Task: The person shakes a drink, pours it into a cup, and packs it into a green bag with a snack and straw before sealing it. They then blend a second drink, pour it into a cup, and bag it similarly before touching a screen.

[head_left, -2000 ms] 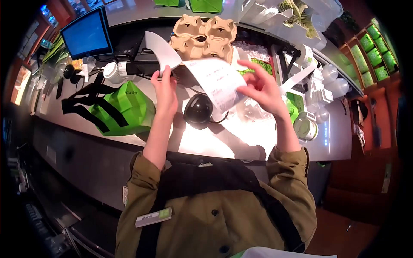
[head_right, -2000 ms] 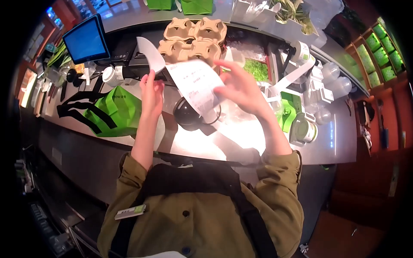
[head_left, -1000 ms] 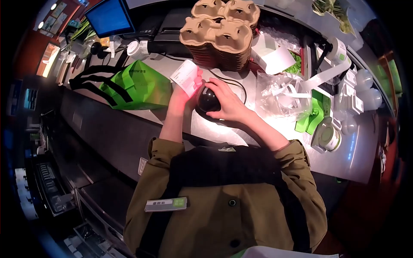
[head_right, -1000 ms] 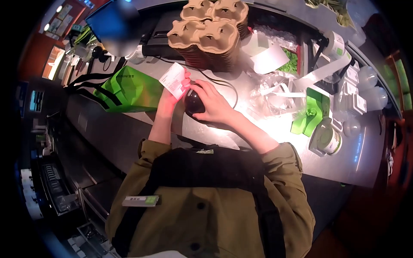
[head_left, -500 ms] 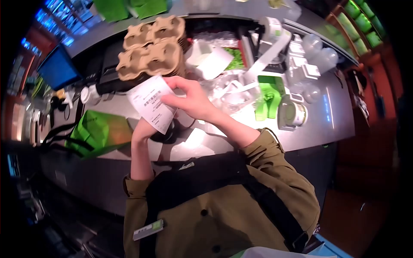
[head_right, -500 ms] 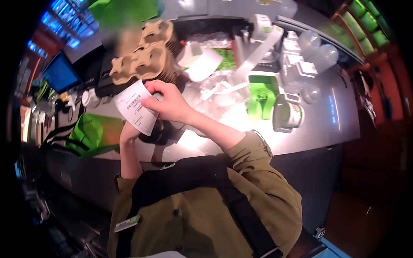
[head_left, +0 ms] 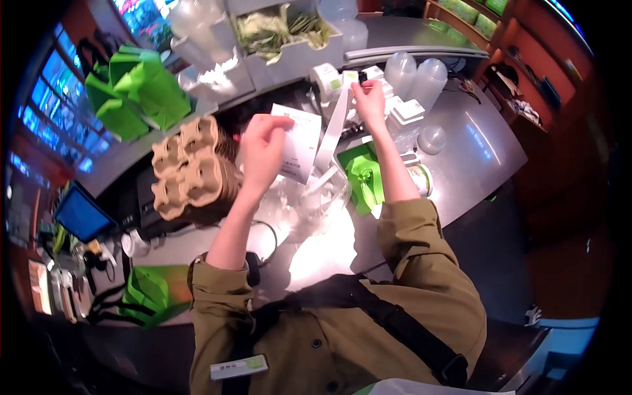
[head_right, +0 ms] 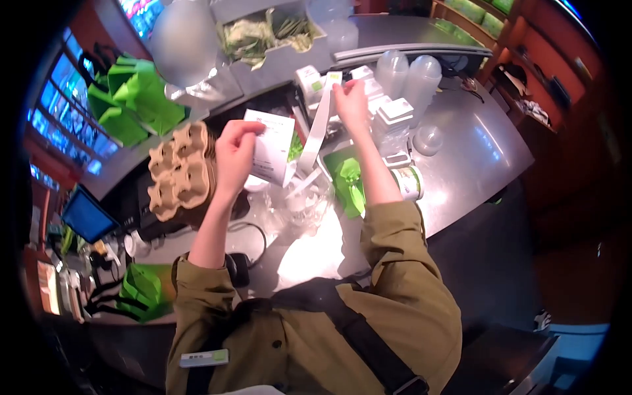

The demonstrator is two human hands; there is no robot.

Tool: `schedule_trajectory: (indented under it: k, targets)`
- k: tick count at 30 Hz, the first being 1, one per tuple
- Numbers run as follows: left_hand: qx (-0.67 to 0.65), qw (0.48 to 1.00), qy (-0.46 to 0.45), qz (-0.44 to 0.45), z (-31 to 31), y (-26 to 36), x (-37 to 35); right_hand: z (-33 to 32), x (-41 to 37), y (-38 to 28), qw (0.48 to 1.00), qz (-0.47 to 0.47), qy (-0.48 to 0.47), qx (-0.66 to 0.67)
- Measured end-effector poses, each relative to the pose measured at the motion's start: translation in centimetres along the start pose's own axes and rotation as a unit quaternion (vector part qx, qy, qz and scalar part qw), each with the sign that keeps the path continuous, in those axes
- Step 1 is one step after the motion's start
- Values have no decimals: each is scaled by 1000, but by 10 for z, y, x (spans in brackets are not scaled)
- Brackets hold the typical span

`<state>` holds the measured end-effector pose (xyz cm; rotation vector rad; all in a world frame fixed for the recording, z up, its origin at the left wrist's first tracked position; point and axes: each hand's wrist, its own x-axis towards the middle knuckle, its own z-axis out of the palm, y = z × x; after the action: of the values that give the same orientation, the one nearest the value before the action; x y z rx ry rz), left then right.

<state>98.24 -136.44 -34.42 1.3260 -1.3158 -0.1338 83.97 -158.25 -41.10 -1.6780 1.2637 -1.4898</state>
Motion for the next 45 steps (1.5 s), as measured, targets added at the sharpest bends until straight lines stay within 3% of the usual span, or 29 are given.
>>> schedule_trajectory:
  k: [1,2,4,7,9,13,16,17,20,24,26,27,31,34,36,37,38,40,42,44,45]
  targets:
    - [31,999,7,12,9,-5,8,4,10,8,997,46,-43,49]
    - [62,998,18,25,18,-12,18,5,17,15,996,13,-53,67]
    - [49,998,20,24,31,-27,29,-17,7,-5,966,54,-130,216]
    - [76,989,-112,-67,59,-17,43,-54,-27,-42,921,37,-187,340]
    - [-49,983,-160,-77,84,-22,47,-66,-41,-43,916,23,-210,340]
    - [-208,946,-181,-169,109,-41,49,-82,-28,-34,923,16,-286,255]
    - [-203,955,-198,-92,113,-45,53,-90,-10,-41,947,-167,-272,-28]
    - [-176,961,-203,-60,110,-42,56,-90,-5,-43,927,-285,-238,-46]
    - [-151,960,-235,-7,102,-33,63,-97,19,-43,868,-401,-277,-92]
    - [-224,940,-240,-92,105,-36,64,-102,29,-56,848,-431,-299,-78]
    - [-201,944,-252,-70,108,-39,65,-99,24,-61,836,-449,-286,-130]
    - [-192,945,-258,-56,107,-37,66,-98,27,-59,832,-445,-308,-124]
    - [-176,945,-275,-29,102,-29,67,-104,46,-53,865,-168,-471,41]
    - [-120,954,-273,-37,95,-31,64,-103,64,-35,935,-143,-316,72]
    - [-61,973,-222,-18,84,-20,56,-103,81,-36,967,-170,-148,115]
    - [-34,980,-195,2,75,-13,50,-108,82,-35,978,-185,-21,96]
    - [-6,986,-164,20,65,-5,44,-113,72,-58,963,-253,81,42]
    - [-52,995,-83,3,47,4,29,-113,40,-99,904,-394,149,-76]
    - [-132,991,-15,-3,29,13,11,-99,2,-134,806,-558,157,-122]
    - [-229,971,24,-66,9,53,-3,-85,-38,-164,752,-638,85,-141]
    - [-225,973,8,-57,-1,58,-11,-73,-52,-171,730,-665,80,-135]
